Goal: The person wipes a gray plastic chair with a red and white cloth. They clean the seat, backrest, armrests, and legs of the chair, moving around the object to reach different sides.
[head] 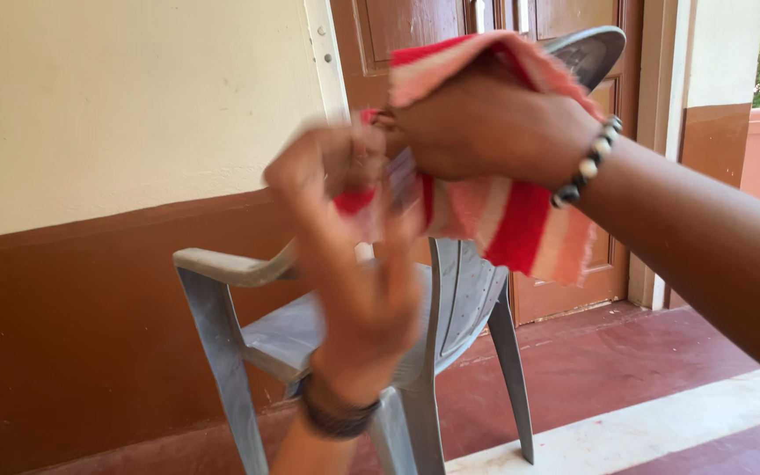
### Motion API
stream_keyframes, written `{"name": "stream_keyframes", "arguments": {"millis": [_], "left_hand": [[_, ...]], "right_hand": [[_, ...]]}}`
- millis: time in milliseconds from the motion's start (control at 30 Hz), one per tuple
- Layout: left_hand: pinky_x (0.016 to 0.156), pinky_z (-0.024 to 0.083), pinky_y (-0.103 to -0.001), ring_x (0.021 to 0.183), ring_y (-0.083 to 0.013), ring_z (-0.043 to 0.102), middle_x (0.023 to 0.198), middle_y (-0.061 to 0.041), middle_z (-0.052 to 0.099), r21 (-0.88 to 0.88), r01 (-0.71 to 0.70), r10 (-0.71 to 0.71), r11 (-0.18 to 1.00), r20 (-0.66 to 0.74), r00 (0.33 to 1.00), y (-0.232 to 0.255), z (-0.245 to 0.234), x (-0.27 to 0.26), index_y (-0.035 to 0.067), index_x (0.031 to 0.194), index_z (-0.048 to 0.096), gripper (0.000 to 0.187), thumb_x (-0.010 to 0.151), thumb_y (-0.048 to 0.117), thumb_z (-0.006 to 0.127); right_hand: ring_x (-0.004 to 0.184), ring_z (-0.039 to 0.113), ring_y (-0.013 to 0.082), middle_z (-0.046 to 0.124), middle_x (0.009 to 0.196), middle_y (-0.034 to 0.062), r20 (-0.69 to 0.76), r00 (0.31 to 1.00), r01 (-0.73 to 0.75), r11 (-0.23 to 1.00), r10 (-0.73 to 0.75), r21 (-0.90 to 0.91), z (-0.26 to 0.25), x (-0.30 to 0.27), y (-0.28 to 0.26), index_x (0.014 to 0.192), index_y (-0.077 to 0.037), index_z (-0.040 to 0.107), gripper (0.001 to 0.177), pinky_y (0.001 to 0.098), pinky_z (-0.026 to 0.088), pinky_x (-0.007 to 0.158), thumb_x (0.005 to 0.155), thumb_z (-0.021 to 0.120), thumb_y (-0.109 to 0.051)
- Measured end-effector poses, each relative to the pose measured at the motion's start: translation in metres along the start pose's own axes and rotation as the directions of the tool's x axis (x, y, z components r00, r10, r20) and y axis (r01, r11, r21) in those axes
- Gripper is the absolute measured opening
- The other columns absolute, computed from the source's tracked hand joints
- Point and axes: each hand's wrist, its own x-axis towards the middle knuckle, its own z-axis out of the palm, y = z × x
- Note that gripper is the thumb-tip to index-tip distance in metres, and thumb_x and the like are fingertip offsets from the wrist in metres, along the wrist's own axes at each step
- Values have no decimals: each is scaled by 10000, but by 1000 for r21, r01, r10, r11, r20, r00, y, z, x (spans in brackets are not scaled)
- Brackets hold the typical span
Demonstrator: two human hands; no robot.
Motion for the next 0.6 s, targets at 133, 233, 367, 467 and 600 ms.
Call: {"name": "stream_keyframes", "arguments": {"millis": [133, 233, 367, 467, 600], "left_hand": [[981, 454, -364, 1130, -217, 523, 1311, -176, 531, 270, -41, 50, 962, -25, 998, -1, 39, 25, 5, 1473, 368, 433, 1147, 254, 507], [883, 489, -403, 1104, -277, 623, 1225, -173, 616, 511, -103, 82, 853, 64, 995, -10, 48, 39, -3, 1403, 418, 414, 1143, 314, 475], [541, 496, -484, 670, -339, 704, 835, -151, 714, 752, -33, -267, 658, 274, 924, -24, 40, 47, 82, 1095, 614, 331, 1066, 400, 528], [487, 480, -506, 595, -374, 678, 757, -143, 710, 695, -138, -79, 705, 270, 959, -38, 16, 37, 67, 1012, 642, 285, 1006, 345, 579], [590, 505, -507, 728, -406, 687, 886, -176, 722, 626, -132, -66, 768, 283, 957, -67, -44, 7, 30, 1117, 663, 299, 1032, 294, 551]], "right_hand": [[897, 707, 234, 690, 1074, 107, -99, 986, 160, 936, -136, 314, -1, 8, 46, 1227, -61, 613, 323, 365, 559, 736, 915, 567, -134], [1050, 680, 332, 682, 1124, 159, -319, 903, 332, 939, -289, 90, 4, -14, 76, 1096, -8, 663, 247, 416, 548, 895, 893, 564, -108], [1027, 674, 328, 690, 1148, 171, -260, 952, 160, 986, -164, -36, 9, -29, 70, 1140, -19, 690, 271, 405, 546, 870, 920, 560, -109], [1009, 688, 305, 693, 1079, 148, -210, 973, 76, 992, -96, -101, -1, -26, 34, 1067, -23, 687, 241, 381, 561, 854, 873, 600, -135], [881, 705, 285, 708, 882, 128, -44, 996, 75, 996, -77, -45, -9, 8, -26, 965, -73, 687, 139, 361, 571, 737, 840, 639, -110]]}}
